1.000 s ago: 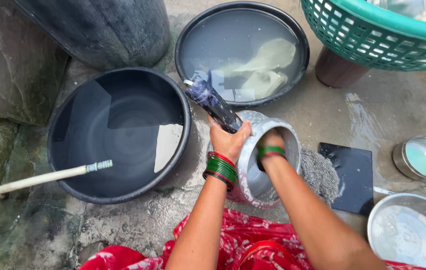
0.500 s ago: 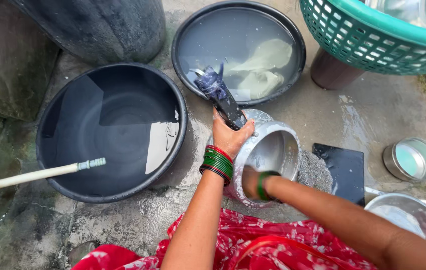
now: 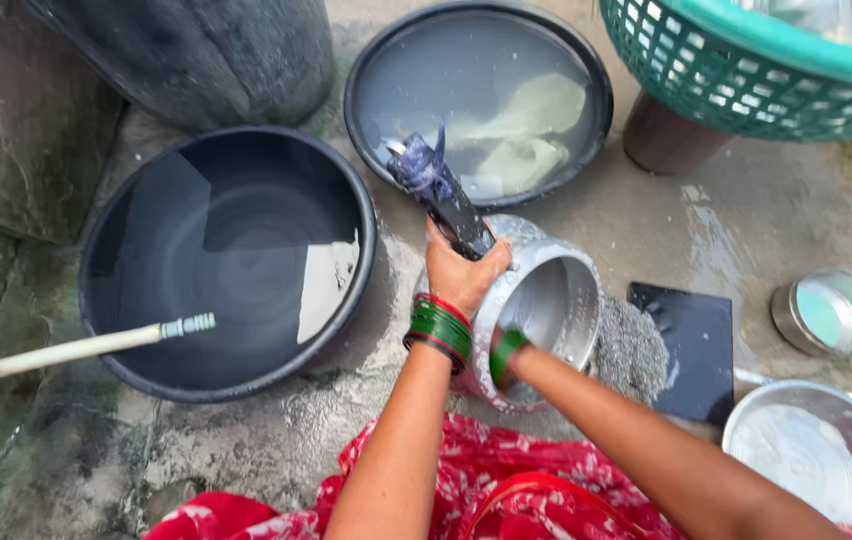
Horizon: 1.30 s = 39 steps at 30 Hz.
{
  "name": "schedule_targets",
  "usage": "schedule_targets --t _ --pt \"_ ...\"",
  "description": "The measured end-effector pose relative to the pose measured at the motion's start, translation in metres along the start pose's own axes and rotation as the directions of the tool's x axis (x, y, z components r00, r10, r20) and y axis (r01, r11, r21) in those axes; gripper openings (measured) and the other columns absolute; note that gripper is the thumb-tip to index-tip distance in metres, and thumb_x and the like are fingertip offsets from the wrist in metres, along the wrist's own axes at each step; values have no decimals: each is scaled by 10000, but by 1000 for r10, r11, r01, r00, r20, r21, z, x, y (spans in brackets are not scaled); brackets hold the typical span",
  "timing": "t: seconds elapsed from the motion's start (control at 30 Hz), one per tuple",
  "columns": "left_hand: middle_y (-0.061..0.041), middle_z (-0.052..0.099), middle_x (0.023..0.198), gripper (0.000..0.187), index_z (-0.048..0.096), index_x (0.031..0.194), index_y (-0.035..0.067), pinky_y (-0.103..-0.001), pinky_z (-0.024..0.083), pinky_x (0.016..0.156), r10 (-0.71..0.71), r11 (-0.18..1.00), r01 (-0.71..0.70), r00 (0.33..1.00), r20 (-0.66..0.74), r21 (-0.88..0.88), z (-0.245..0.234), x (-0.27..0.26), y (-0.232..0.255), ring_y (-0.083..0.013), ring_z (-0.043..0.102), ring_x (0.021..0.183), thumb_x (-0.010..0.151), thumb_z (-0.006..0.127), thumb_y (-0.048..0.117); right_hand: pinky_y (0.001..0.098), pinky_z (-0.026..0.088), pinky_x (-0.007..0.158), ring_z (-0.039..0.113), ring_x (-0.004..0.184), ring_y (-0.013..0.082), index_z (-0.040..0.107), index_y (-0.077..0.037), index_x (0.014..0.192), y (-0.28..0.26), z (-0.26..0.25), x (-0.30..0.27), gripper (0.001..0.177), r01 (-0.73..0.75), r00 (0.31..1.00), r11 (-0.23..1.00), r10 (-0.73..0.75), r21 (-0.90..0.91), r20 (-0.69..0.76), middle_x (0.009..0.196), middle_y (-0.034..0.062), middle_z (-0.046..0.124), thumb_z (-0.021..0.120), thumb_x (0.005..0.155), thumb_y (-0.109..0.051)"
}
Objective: The person washes a pressure cooker and its lid by hand using a scrubber and a cloth.
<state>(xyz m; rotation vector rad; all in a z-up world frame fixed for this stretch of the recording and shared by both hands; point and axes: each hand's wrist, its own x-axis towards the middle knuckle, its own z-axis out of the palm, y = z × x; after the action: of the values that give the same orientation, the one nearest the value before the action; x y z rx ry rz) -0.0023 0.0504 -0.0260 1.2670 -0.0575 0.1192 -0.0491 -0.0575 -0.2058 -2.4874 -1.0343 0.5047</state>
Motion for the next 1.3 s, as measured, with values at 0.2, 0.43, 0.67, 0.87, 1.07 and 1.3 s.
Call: schedule_targets --t 0.2,0.43,0.67,0.87,1.07,1.3 --pt "-15 631 919 535 493 1143 49 -280 585 702 83 995 -82 997 -6 52 -7 -4 3 -100 643 767 733 835 33 451 434 1044 571 1290 364 678 -96 1315 69 -31 14 457 -593 773 765 453 -251 -444 1412 180 628 542 940 -318" --pt "-21 627 848 465 510 1078 45 -298 585 644 27 1000 -27 998 -60 0 -11 1 5 -117 639 689 731 819 23 439 413 1106 557 1329 349 675 -85 1331 -2 2 -1 476 40 996 999 -42 26 84 1427 198 621 531 958 -345" --pt "-1 626 865 479 511 1086 57 -266 561 688 76 997 -76 996 -42 5 -14 -3 6 -91 620 730 727 826 19 427 392 1169 543 1368 335 673 -75 1346 91 1 15 499 -422 893 815 450 -397 -25 1442 217 615 521 976 -372" --pt "-19 632 882 488 509 1098 40 -288 587 672 41 999 -40 999 -10 29 -7 4 -4 -111 649 723 742 842 24 388 353 1157 493 1377 308 625 -79 1404 84 78 30 534 -250 963 836 163 488 214 1516 155 558 412 1021 -383" --pt "-22 626 921 525 488 1129 44 -289 588 694 69 997 -71 996 50 22 -4 -2 1 -111 645 761 743 843 13 418 394 1179 537 1381 295 606 -168 1409 99 -13 27 536 -409 892 902 428 140 -148 1515 106 572 527 974 -470" --pt "-21 634 883 506 488 1115 46 -278 584 688 64 998 -64 998 1 0 -15 -1 5 -108 644 728 740 827 22 467 392 1120 523 1313 331 582 -172 1374 -35 -13 -20 613 -189 947 943 101 274 305 1433 151 536 685 859 -488"
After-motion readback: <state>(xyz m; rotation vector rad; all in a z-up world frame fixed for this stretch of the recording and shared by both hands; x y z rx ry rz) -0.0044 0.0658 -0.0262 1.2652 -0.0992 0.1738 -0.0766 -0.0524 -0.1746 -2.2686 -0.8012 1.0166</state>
